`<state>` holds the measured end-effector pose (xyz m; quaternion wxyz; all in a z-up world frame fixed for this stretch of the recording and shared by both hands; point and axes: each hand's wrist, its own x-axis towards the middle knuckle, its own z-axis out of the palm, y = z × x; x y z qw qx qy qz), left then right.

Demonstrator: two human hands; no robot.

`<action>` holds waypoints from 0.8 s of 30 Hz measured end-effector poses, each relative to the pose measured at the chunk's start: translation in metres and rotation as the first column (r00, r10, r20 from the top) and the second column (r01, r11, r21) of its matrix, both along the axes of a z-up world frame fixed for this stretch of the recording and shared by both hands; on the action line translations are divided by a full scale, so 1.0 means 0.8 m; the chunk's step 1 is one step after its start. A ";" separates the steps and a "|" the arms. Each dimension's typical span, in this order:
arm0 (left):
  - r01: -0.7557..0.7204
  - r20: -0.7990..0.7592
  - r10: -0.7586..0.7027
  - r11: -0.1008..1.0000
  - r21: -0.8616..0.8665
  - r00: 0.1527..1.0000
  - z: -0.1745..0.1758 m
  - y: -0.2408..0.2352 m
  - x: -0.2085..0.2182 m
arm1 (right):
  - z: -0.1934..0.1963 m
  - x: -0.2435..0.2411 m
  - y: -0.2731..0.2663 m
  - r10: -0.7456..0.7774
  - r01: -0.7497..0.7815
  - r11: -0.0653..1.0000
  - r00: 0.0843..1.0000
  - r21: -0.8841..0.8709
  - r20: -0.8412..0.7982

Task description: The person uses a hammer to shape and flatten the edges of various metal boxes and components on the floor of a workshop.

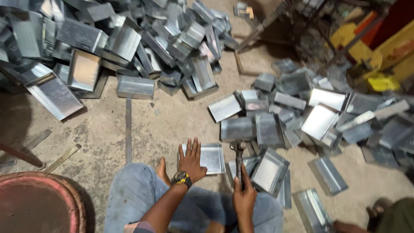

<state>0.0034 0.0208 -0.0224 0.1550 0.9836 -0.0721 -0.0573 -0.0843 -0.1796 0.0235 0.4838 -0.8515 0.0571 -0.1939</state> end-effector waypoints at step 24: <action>0.074 0.129 -0.058 0.990 -0.123 0.990 -0.013 -0.010 -0.015 | -0.032 -0.023 -0.033 -0.164 0.184 0.967 0.979 0.177 -0.125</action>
